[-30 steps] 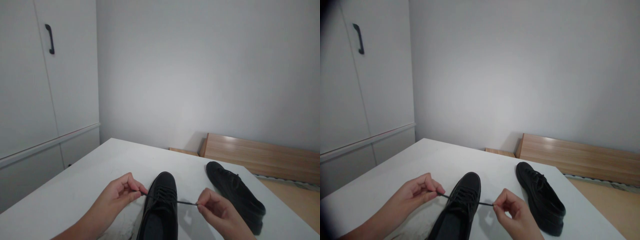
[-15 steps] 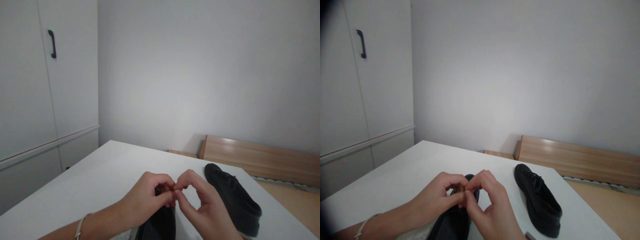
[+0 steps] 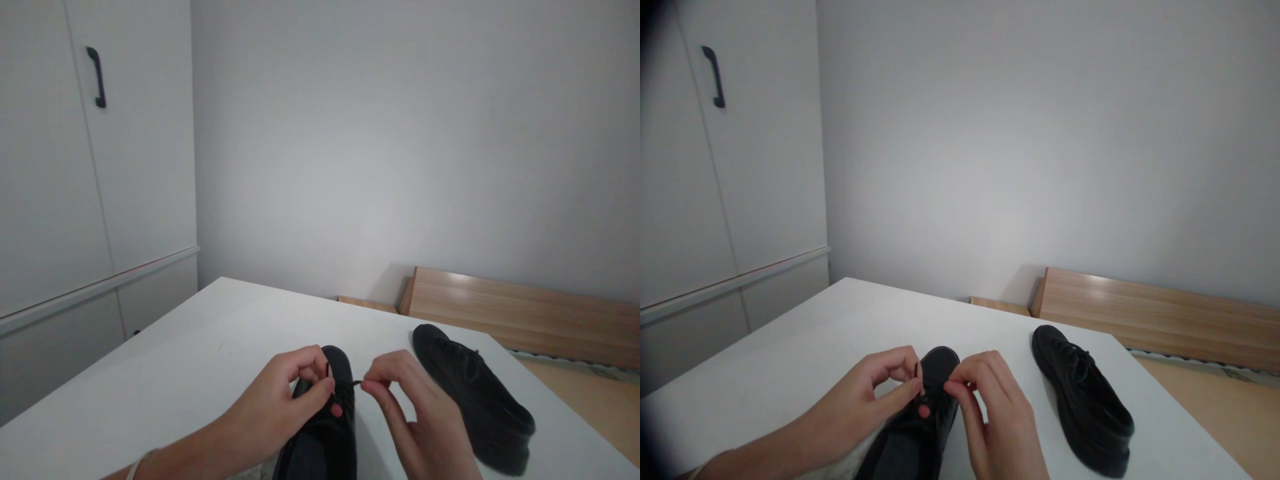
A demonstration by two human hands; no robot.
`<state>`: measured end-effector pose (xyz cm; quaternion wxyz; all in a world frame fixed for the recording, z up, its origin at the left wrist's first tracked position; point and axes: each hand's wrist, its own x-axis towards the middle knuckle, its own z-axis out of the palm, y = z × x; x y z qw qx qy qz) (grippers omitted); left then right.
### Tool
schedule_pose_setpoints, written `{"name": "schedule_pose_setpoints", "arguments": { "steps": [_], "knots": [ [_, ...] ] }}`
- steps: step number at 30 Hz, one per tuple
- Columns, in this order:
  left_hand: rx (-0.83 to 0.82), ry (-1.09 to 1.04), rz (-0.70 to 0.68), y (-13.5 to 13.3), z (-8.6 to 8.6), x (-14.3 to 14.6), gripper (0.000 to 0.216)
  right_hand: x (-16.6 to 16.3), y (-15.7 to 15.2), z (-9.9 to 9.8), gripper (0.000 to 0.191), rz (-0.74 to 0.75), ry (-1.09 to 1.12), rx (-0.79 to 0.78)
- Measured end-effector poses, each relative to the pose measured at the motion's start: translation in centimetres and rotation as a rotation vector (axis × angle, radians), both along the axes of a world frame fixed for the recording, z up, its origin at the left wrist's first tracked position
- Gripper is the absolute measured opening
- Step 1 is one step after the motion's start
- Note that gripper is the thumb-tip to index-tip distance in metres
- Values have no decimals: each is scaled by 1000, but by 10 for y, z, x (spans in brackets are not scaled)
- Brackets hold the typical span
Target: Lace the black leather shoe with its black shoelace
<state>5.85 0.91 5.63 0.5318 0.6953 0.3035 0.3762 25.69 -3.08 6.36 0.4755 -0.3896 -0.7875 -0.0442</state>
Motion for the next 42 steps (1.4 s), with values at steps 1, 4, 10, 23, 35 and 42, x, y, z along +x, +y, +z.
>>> {"name": "schedule_pose_setpoints", "arguments": {
  "steps": [1,4,10,23,35,42],
  "knots": [
    [-39,-15,-21,2,-3,0,29,3,-1,1,12,-13,-18,16],
    [-160,-112,-88,8,-11,-2,37,13,-2,6,12,56,-70,-18],
    [-292,-137,-125,12,-15,-5,33,24,-3,0,28,234,-336,-385],
    [1030,270,94,-3,-17,-5,18,2,-1,-6,21,193,-105,-402],
    [1493,341,232,-7,-22,1,27,-8,14,-21,15,205,390,-809],
    [1587,276,225,-3,-26,-2,22,-3,18,-23,13,244,392,-823]
  ]
}}
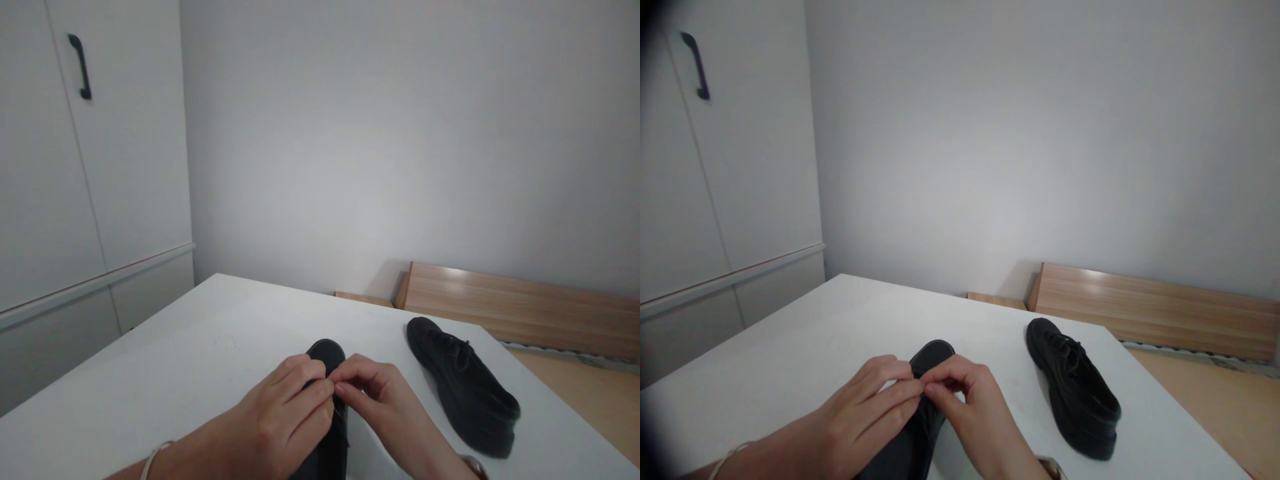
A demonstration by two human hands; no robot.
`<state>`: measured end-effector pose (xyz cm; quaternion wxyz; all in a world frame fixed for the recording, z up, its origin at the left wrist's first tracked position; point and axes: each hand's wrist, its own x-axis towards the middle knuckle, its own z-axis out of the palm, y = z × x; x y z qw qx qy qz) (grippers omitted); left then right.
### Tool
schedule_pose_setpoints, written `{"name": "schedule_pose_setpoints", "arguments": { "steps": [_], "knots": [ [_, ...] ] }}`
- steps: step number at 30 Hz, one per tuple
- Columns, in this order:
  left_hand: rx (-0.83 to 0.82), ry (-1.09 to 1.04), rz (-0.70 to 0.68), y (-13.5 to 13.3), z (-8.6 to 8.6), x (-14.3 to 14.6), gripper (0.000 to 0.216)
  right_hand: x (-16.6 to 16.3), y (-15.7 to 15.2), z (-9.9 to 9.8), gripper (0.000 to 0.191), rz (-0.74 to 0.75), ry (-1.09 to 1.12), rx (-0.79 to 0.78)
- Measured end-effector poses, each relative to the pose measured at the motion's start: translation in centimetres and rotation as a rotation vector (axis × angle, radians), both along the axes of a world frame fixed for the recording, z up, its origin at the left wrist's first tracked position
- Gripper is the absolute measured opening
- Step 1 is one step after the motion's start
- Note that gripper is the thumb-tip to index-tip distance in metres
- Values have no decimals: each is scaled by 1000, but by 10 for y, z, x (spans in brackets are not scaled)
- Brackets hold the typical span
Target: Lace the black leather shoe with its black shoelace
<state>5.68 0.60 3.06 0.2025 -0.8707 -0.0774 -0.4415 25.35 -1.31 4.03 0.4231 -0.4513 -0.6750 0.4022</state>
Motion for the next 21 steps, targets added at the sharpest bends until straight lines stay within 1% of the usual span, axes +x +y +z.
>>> {"name": "schedule_pose_setpoints", "arguments": {
  "steps": [3,5,7,9,10,12,15,18,21],
  "knots": [
    [-33,-13,11,0,2,0,22,-1,0,-2,13,-13,-16,39],
    [-71,-29,-9,0,3,0,24,-3,1,-3,13,3,-9,72],
    [-105,-44,-32,1,3,1,26,-5,2,-4,9,8,-7,105],
    [-130,-70,-36,1,2,2,25,-6,2,-4,5,-22,-12,136],
    [-143,-90,-38,0,1,2,24,-7,2,-5,5,-47,-19,150],
    [-197,-121,-52,-3,-2,1,22,-8,1,-6,8,-99,-43,162],
    [-326,-165,-136,-8,-11,-3,30,-10,0,-9,9,-149,-71,158],
    [-427,-189,-196,-10,-18,-10,34,-11,0,-12,8,-160,-94,156],
    [-522,-140,-186,-9,-22,-15,27,-7,3,-12,6,-134,-108,116]
  ]
}}
